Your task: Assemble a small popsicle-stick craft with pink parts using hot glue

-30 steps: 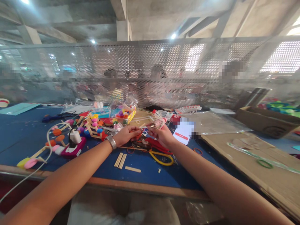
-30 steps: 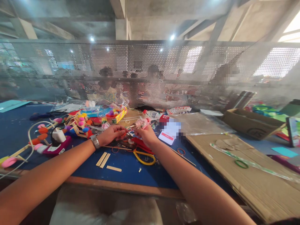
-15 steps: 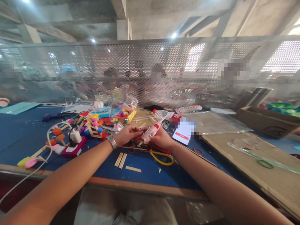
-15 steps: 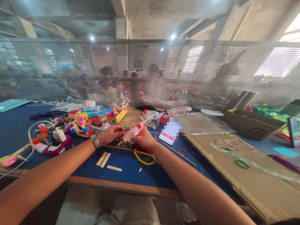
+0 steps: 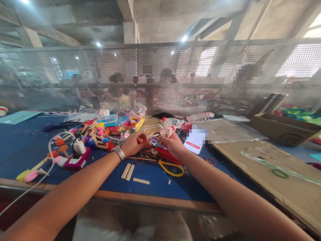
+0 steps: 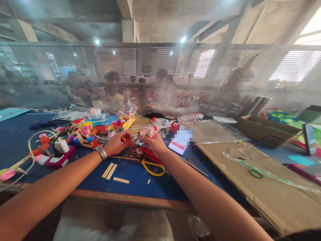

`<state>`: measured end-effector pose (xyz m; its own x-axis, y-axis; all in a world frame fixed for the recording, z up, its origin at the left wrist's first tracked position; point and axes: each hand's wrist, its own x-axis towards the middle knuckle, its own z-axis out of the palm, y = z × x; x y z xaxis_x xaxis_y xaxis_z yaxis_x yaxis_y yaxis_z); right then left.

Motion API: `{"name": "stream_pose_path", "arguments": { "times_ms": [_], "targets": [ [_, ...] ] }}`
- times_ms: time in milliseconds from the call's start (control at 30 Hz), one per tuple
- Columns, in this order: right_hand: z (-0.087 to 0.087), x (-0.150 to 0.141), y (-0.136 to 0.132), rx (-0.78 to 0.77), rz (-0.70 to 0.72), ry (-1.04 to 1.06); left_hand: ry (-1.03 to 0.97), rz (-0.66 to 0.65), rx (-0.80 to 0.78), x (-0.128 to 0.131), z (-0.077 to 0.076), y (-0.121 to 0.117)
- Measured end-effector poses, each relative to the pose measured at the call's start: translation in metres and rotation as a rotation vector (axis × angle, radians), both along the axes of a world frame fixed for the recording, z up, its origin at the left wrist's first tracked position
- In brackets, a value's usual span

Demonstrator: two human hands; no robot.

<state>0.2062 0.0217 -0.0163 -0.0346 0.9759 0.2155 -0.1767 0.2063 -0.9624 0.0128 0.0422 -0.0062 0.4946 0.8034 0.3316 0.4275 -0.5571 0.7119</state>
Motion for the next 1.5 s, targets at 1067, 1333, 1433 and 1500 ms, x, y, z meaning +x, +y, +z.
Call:
{"name": "stream_pose_path", "arguments": {
  "times_ms": [1067, 1333, 1433, 1500],
  "targets": [
    [-0.001, 0.002, -0.003, 0.155, 0.121, -0.15, -0.177, -0.065, -0.195, 0.003, -0.003, 0.003],
    [0.004, 0.004, -0.009, 0.419, 0.169, -0.424, -0.301, -0.221, -0.457, 0.005, -0.006, -0.001],
    [0.002, 0.004, -0.009, 0.467, 0.157, -0.479, -0.325, -0.223, -0.532, 0.005, -0.005, -0.003],
    [0.001, 0.004, -0.008, 0.461, 0.183, -0.497, -0.346, -0.246, -0.577, 0.005, -0.003, -0.005]
  ]
}}
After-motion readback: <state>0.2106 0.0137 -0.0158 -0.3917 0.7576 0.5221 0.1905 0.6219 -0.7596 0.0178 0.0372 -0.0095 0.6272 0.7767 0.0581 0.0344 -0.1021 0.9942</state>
